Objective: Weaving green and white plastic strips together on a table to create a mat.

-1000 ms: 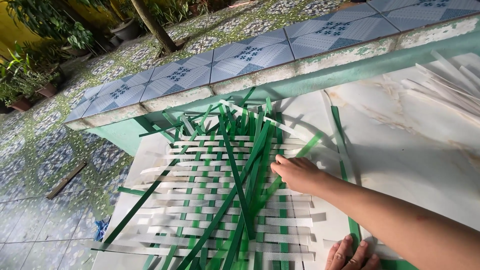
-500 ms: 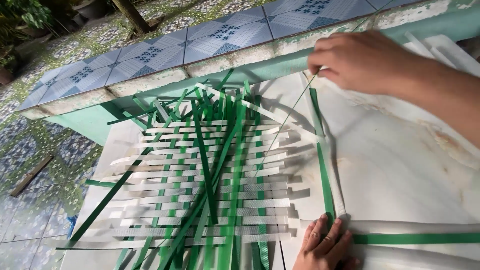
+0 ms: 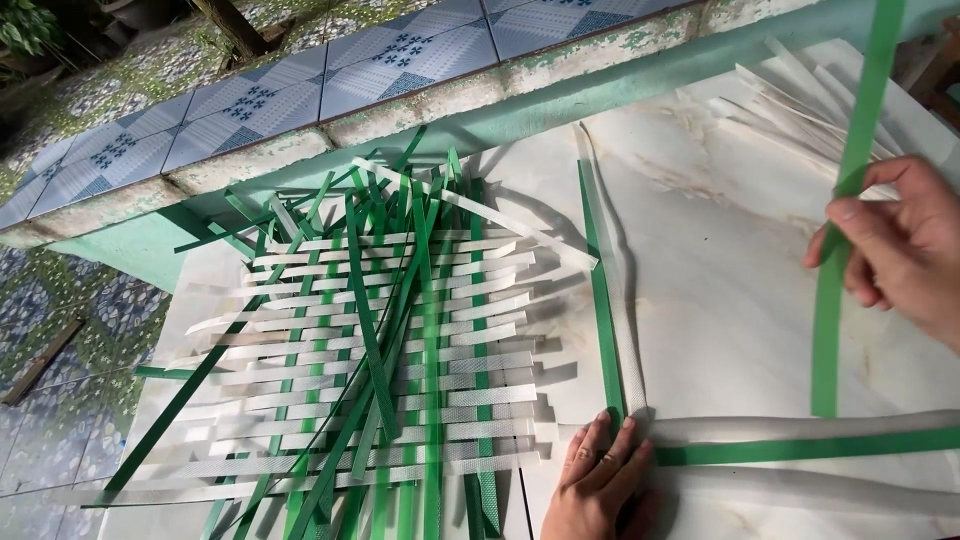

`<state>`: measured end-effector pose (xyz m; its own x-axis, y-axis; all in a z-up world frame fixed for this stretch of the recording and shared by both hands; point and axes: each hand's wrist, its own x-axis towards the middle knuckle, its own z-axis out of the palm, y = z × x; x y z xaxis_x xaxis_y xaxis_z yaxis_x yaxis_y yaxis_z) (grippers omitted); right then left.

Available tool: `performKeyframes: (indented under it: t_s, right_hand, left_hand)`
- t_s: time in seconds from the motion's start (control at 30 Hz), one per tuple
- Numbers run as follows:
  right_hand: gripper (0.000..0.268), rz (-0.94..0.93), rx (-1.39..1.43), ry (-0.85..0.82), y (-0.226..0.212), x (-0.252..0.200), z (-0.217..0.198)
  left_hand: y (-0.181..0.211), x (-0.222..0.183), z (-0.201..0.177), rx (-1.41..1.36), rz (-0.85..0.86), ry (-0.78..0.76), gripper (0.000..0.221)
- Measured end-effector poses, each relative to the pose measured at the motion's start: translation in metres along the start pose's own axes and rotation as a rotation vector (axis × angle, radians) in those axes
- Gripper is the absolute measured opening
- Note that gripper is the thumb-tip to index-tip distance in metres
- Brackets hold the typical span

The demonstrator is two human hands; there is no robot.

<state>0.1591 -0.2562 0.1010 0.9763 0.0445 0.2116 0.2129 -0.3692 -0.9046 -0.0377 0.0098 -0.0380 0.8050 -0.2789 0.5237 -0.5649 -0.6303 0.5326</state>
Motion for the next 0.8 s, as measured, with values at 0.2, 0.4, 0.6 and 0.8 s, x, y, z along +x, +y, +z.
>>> performKeyframes:
  t_s: [0.2,0.4,0.6,0.8]
  right_hand:
    - [0.027,0.25,0.186,-0.164,0.001,-0.031,0.048]
    - [0.014,0.239,0.295,-0.179,0.011,-0.033,0.053]
    - [0.02,0.339,0.455,-0.136,0.019,-0.032,0.048]
    - [0.035,0.309,0.52,-0.261,0.016,-0.03,0.059]
  left_hand:
    - [0.008,0.007,-0.01,-0.087,-0.036,-0.046,0.041]
    - [0.012,0.008,-0.013,-0.106,-0.089,-0.052,0.04]
    - [0.01,0.01,-0.012,-0.119,-0.048,-0.032,0.038]
    - [0.01,0.009,-0.012,-0.101,-0.071,-0.061,0.041]
